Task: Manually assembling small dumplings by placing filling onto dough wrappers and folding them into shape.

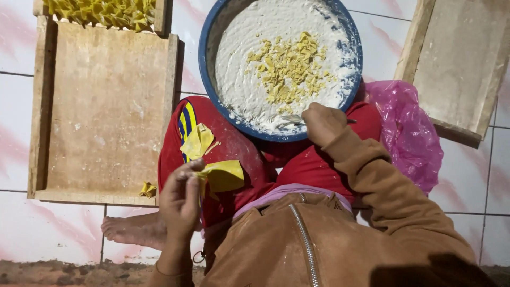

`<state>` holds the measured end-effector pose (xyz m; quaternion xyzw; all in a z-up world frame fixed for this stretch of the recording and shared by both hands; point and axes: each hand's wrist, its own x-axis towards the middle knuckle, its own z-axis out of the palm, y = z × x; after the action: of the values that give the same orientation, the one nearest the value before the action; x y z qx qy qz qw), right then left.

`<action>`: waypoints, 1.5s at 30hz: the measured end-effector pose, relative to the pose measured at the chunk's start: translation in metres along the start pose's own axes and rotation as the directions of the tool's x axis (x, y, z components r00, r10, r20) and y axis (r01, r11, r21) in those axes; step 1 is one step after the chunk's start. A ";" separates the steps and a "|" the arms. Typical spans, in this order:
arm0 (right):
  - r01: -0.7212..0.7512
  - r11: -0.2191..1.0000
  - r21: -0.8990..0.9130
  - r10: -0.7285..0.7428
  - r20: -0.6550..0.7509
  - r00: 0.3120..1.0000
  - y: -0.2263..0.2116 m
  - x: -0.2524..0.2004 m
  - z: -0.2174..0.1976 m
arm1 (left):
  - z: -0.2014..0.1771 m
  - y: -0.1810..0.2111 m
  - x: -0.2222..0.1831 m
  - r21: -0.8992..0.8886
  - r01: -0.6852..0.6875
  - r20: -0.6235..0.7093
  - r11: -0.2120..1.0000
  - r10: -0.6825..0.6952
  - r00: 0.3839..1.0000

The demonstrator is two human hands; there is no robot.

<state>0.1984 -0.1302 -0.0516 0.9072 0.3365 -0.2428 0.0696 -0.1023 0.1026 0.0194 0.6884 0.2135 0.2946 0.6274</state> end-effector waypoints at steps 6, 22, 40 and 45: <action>-0.140 0.964 0.226 0.089 0.223 0.971 -0.022 0.016 0.001 | 0.002 -0.024 -0.001 -0.576 0.304 -0.151 0.759 -0.465 0.873; 0.292 0.270 0.918 -0.087 -0.279 0.956 -0.050 -0.058 -0.029 | 0.094 -0.036 0.038 -0.633 0.521 0.021 0.572 -0.661 0.750; 0.678 0.447 0.583 0.049 -0.773 0.632 -0.052 -0.071 0.015 | 0.088 -0.088 0.040 -0.897 0.400 0.163 0.189 -0.698 0.697; 0.733 0.431 0.527 -0.011 -0.808 0.588 -0.062 -0.072 -0.002 | 0.109 -0.016 0.045 -0.769 0.481 0.154 0.421 -0.608 0.779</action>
<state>0.1122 -0.1242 -0.0122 0.7276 0.3890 -0.0141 -0.5649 0.0054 0.0542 0.0060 0.2175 0.3226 0.1866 0.9021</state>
